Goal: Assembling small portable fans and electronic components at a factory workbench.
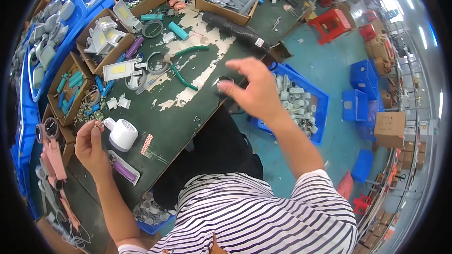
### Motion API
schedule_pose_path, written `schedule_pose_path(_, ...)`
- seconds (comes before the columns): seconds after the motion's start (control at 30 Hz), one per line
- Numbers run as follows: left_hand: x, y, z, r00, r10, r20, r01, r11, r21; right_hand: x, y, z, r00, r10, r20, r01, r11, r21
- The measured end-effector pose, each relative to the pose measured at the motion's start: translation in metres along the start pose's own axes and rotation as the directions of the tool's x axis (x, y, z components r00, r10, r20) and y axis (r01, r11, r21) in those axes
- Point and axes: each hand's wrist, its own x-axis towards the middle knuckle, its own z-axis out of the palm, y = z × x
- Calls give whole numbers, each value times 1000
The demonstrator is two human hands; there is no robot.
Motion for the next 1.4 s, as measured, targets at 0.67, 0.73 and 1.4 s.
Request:
schedule_pose_path(0.67, 7, 18, -5, 980, -191, 54, 195, 876, -440, 101, -177, 135, 689, -539, 484, 369, 836, 406)
schedule_pose_path(0.73, 8, 17, -6, 977, -209, 50, 209, 870, -446, 108, -180, 149, 591, -498, 635, 215, 855, 471)
schedule_pose_path(1.4, 12, 10, -15, 925, -361, 118, 367, 765, -530, 82, -155, 182, 774, -454, 442, 54, 742, 668)
